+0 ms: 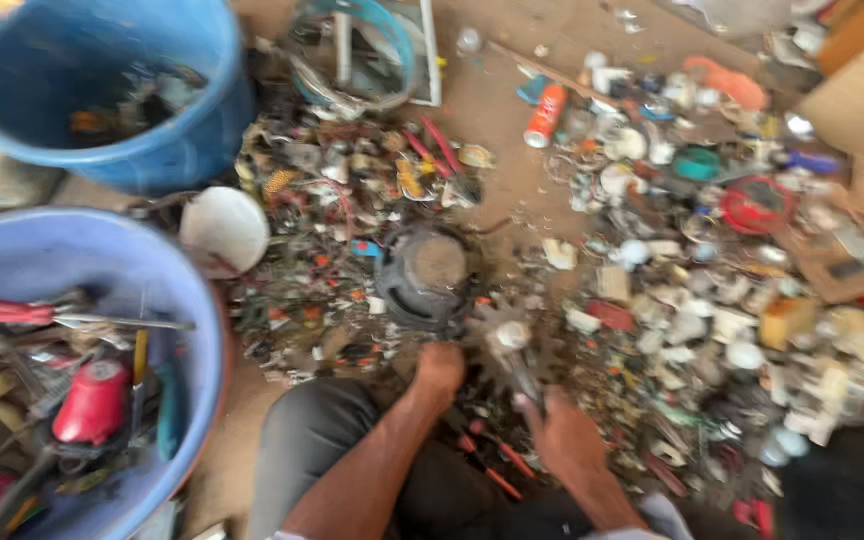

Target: The person sits on the floor and uses a hammer to repeatedly strike a metal gear placed on a metal stand. They also use pliers to hold and adjust the gear during the process. The workspace is cluttered with various scrap materials and tools.

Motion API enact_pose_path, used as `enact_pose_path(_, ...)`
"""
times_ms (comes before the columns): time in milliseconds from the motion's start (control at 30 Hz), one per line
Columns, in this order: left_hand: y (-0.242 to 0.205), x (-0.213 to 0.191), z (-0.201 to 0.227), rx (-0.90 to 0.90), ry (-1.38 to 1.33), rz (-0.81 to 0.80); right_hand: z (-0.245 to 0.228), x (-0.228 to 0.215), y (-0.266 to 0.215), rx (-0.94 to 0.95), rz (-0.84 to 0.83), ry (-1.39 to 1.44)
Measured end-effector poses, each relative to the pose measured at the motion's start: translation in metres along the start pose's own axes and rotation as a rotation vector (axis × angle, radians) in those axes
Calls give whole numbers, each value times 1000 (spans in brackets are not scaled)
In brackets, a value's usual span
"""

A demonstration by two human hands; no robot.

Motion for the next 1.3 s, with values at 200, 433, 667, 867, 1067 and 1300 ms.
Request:
enact_pose_path(200,-31,-3,-11,-161,-713,-78,-11,-26,-44,-437,397,563)
enact_pose_path(433,-57,-73,-34,-731,-1342,-103,45,5,-44,195,101,1342)
enact_pose_path(667,-63,-120,-47,-679,-1069,-4,140,46,18,487,145,1511)
enact_pose_path(867,-66,-123,-47,-679,-1055,-32,186,56,34,444,250,1020)
enact_pose_path(1067,-70,-129,-49,-671,-1089,-54,104,39,-13,-39,532,-14)
enact_pose_path(1300,-73,-129,-50,-667,-1085,-55,35,77,-47,-700,13,-245)
Point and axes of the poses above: each hand's wrist, its own y-axis towards the middle knuckle, its own x-axis out of the palm, z = x × y, the point moved 4 cm from there along y, towards the middle knuckle, and after that the axes turned 14 degrees about y, right-handed, at the moved point
